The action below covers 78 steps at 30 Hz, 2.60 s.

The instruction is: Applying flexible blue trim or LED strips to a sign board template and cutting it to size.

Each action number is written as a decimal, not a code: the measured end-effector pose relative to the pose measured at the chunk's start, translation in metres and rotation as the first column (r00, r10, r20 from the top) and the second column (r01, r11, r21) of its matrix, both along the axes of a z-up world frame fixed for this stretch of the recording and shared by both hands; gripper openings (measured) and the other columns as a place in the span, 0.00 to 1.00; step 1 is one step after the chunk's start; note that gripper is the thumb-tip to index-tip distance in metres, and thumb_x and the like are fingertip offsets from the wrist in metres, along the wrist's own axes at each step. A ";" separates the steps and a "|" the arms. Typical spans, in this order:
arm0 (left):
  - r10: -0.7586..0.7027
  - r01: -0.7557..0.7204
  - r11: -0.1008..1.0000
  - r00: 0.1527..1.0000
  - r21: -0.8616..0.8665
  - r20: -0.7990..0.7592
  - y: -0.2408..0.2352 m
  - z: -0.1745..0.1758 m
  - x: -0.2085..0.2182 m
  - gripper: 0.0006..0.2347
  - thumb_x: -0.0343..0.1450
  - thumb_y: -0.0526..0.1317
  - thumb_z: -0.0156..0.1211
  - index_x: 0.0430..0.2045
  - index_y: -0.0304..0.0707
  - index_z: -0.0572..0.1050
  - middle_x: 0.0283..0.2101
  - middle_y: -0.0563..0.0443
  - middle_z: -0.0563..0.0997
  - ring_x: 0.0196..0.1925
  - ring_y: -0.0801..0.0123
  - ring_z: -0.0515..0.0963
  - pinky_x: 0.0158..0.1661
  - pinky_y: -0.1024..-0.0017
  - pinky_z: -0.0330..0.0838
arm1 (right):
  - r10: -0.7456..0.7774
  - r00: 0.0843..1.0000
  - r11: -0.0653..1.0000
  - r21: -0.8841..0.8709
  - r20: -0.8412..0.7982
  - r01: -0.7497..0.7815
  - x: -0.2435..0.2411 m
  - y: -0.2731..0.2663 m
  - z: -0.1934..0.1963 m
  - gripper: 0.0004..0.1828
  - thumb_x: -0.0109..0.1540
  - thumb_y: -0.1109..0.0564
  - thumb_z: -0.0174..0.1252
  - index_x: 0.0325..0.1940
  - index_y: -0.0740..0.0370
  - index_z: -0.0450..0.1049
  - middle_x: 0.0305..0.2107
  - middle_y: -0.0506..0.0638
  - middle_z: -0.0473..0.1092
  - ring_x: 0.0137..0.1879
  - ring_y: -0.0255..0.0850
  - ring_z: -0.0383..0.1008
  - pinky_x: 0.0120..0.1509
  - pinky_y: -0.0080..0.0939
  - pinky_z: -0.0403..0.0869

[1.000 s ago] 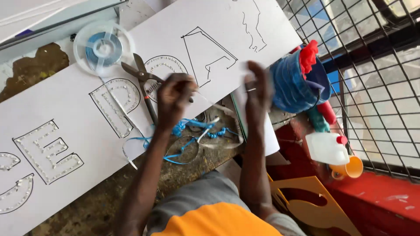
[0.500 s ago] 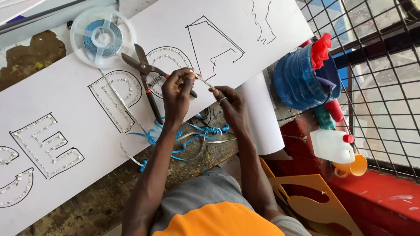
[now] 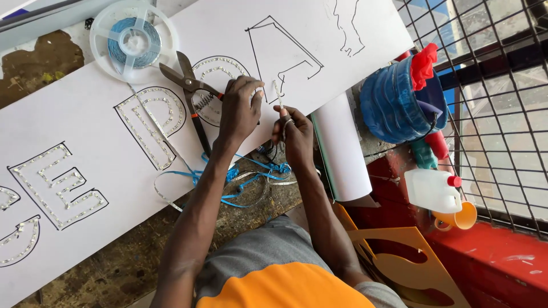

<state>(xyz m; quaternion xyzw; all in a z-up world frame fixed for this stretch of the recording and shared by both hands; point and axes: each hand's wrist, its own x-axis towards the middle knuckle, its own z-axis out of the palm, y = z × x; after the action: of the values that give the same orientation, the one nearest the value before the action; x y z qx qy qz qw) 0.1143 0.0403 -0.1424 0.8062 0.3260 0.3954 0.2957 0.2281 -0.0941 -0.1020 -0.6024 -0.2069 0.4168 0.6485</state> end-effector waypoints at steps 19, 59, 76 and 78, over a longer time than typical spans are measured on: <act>-0.099 0.105 0.990 0.993 0.092 -0.071 0.021 -0.011 0.024 0.13 0.80 0.29 0.56 0.56 0.32 0.84 0.50 0.44 0.79 0.56 0.47 0.78 0.57 0.53 0.75 | 0.037 0.999 0.998 -0.040 -0.022 -0.038 0.019 0.017 -0.029 0.17 0.77 0.56 0.59 0.61 0.74 0.81 0.25 0.60 0.76 0.27 0.47 0.84 0.24 0.41 0.83; 0.051 -0.057 0.996 0.994 -0.068 -0.095 -0.019 0.015 0.025 0.10 0.78 0.39 0.65 0.50 0.33 0.79 0.40 0.41 0.77 0.46 0.38 0.84 0.49 0.46 0.79 | 0.212 0.939 0.976 0.103 -0.270 -0.191 0.037 -0.045 -0.033 0.29 0.78 0.56 0.51 0.83 0.70 0.63 0.31 0.62 0.77 0.33 0.50 0.88 0.52 0.58 0.90; -0.005 0.055 0.742 0.997 -0.668 0.076 -0.065 0.026 0.028 0.09 0.77 0.38 0.63 0.42 0.27 0.83 0.28 0.43 0.90 0.28 0.65 0.91 0.34 0.68 0.86 | 0.382 0.721 0.922 -0.288 0.578 -0.258 0.066 -0.045 0.007 0.33 0.65 0.68 0.58 0.75 0.54 0.77 0.45 0.59 0.82 0.52 0.56 0.84 0.63 0.60 0.79; -0.004 0.052 0.738 0.997 -0.672 0.072 -0.066 0.022 0.029 0.09 0.78 0.38 0.62 0.41 0.28 0.84 0.26 0.46 0.89 0.25 0.68 0.90 0.32 0.71 0.86 | 0.337 0.697 0.934 -0.318 0.633 -0.164 0.078 -0.021 0.016 0.32 0.64 0.67 0.60 0.71 0.47 0.81 0.44 0.50 0.83 0.51 0.49 0.85 0.62 0.53 0.80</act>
<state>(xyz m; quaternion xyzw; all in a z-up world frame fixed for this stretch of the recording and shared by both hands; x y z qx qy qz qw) 0.1435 -0.0261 -0.1207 0.6362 0.4247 0.2727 0.5835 0.3059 -0.1156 -0.0865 -0.7511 -0.4582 0.2747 0.3880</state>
